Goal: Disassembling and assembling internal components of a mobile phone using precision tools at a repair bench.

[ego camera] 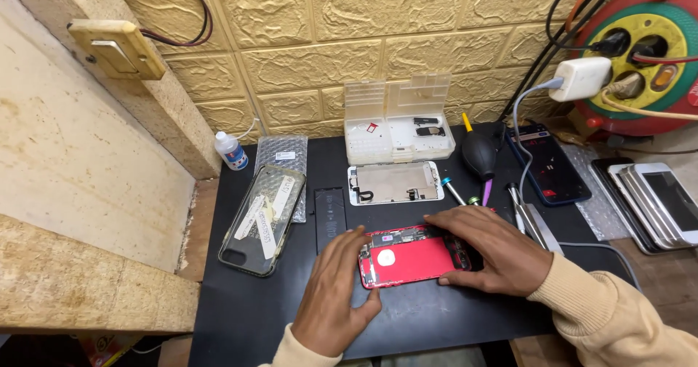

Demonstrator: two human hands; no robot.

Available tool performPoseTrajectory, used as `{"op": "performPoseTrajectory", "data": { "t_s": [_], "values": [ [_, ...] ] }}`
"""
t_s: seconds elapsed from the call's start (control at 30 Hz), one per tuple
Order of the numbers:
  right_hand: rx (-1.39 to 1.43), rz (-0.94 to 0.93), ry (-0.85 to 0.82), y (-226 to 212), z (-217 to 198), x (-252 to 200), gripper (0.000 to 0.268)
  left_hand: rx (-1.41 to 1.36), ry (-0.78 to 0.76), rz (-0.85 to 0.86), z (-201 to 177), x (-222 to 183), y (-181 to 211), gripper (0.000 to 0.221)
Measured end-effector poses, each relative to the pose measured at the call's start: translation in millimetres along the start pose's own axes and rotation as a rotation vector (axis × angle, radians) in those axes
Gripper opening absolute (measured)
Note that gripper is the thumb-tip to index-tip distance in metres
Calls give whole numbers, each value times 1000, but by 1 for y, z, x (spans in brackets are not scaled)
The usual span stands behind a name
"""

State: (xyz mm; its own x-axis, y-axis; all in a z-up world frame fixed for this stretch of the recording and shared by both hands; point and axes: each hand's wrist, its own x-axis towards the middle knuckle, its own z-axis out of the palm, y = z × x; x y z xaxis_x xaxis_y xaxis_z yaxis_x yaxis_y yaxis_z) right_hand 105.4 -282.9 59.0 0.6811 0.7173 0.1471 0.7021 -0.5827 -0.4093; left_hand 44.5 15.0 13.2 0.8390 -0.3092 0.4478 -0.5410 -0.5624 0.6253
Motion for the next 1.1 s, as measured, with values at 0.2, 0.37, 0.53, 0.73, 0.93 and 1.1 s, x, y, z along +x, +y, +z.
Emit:
{"op": "performPoseTrajectory", "data": {
  "t_s": [0.2,0.37,0.53,0.73,0.93,1.1],
  "values": [
    [-85,17,60,-3,2,-5,82,193,174,-148,16,-16,2,56],
    [-58,-18,100,-19,-9,17,65,133,124,-149,17,-14,0,51],
    [-53,-140,168,-24,5,51,30,114,131,-145,14,-13,2,50],
    [-51,-231,142,-27,22,73,27,76,142,-160,12,-13,1,49],
    [-136,-258,170,-29,27,77,25,64,136,-126,13,-14,-3,49],
    [-102,-209,184,-30,15,63,29,150,266,-124,23,-13,-6,47]
  ]
}}
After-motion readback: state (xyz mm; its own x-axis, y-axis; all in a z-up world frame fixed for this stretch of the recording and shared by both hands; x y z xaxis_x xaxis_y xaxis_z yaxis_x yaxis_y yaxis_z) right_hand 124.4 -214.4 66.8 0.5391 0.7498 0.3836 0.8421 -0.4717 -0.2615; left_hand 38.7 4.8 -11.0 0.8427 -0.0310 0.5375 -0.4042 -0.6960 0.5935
